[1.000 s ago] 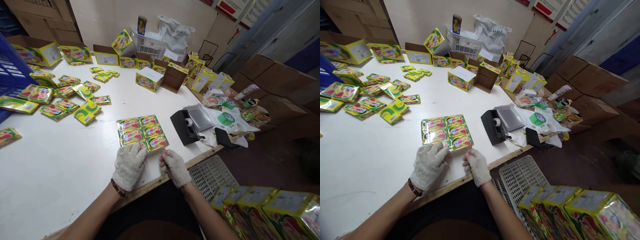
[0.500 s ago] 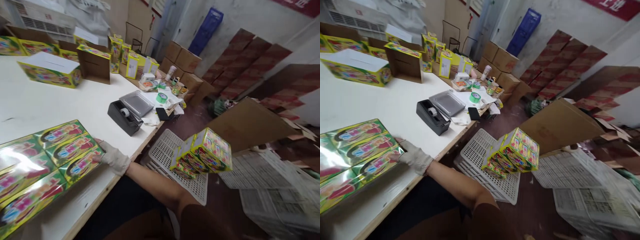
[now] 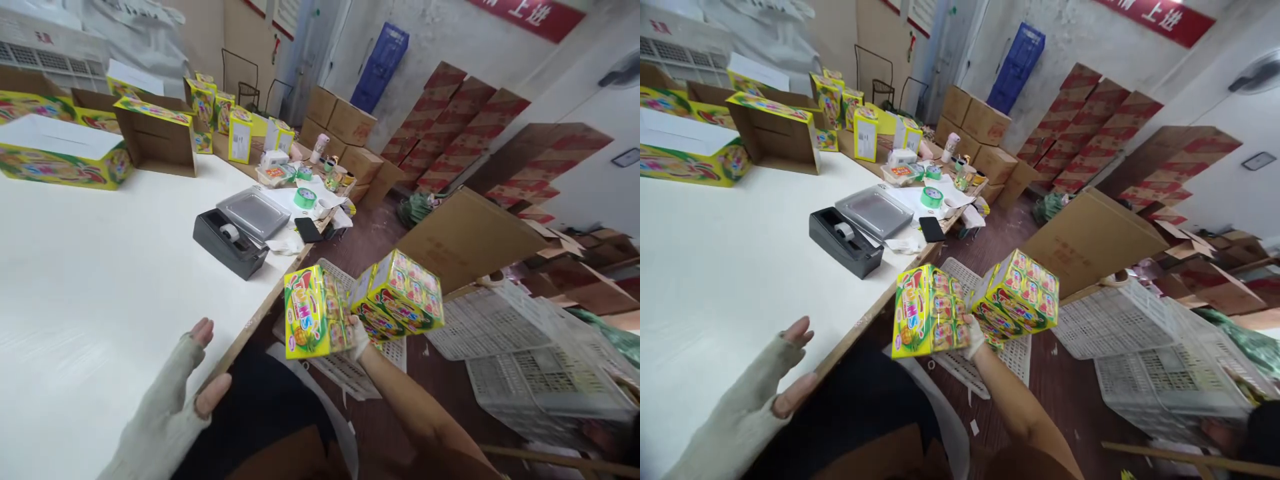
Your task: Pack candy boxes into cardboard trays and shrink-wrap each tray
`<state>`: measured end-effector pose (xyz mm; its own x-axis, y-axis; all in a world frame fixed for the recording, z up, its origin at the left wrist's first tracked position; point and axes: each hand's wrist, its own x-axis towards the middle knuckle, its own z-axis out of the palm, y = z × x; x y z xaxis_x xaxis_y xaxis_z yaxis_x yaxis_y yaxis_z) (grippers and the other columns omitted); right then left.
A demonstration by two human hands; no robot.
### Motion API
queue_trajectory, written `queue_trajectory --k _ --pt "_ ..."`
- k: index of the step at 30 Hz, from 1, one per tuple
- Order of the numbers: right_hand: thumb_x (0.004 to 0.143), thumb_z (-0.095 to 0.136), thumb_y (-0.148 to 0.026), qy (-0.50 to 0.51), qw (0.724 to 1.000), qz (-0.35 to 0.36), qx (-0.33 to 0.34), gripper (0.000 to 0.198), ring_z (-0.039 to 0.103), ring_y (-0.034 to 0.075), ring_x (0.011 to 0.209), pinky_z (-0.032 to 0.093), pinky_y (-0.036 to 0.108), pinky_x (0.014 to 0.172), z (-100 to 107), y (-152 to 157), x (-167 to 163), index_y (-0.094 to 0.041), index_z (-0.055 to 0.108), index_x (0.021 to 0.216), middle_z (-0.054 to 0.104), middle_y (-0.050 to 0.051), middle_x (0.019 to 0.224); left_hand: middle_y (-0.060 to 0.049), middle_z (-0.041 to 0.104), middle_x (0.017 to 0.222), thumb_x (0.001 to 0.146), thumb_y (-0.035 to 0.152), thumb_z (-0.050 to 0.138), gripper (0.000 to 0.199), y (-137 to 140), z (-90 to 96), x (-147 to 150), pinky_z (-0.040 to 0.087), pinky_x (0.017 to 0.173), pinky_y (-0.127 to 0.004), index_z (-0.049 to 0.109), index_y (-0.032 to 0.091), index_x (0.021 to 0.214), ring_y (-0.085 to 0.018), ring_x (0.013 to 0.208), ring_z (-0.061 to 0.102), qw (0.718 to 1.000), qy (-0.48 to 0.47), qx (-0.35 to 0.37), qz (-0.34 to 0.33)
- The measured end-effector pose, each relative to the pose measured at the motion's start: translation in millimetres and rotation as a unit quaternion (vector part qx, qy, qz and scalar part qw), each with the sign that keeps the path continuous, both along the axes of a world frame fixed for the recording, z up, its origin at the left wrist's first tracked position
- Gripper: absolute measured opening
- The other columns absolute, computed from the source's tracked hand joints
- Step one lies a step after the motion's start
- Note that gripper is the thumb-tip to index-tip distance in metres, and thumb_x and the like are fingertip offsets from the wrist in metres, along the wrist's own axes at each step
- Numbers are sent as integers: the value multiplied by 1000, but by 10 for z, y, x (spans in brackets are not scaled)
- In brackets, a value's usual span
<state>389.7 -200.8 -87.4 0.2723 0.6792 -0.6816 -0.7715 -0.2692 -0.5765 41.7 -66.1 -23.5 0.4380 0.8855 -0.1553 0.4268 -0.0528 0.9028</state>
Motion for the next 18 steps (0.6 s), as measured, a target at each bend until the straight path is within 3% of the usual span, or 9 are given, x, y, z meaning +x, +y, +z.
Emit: queue_trajectory --k 3,6,12,15,18 --pt "69 51 -38 -1 1000 -22 -19 44 69 33 99 51 51 89 -225 -213 54 -11 65 101 74 18 94 -3 52 144 73 71 57 78 15 -161 -180 37 111 -61 40 38 143 -35 133 48 995 18 -64 68" --pt "75 51 -38 9 998 -35 -51 36 70 32 94 52 52 88 -425 -299 18 -13 65 97 74 17 89 -2 53 142 77 68 57 71 1 -258 -403 32 115 -61 43 38 140 -33 134 47 993 28 -70 95" --pt "79 50 -42 -141 973 -97 -158 37 71 30 88 55 51 84 -846 -86 -62 -16 65 102 75 12 83 -1 54 141 80 61 59 62 -3 -424 -669 27 118 -59 47 38 136 -33 136 45 987 38 -94 125" --pt "76 53 -49 -214 952 -90 -202 45 70 31 94 55 51 84 -885 113 -21 -20 63 108 74 10 88 -3 57 139 80 60 60 63 -5 -511 -737 27 118 -57 48 35 136 -32 133 48 983 19 -111 147" --pt "71 56 -50 -308 911 -69 -268 52 62 37 112 50 56 91 -818 277 -70 -24 60 115 71 13 106 -7 56 140 79 58 61 66 -43 -618 -793 34 115 -55 48 29 136 -33 131 50 975 -36 -109 193"
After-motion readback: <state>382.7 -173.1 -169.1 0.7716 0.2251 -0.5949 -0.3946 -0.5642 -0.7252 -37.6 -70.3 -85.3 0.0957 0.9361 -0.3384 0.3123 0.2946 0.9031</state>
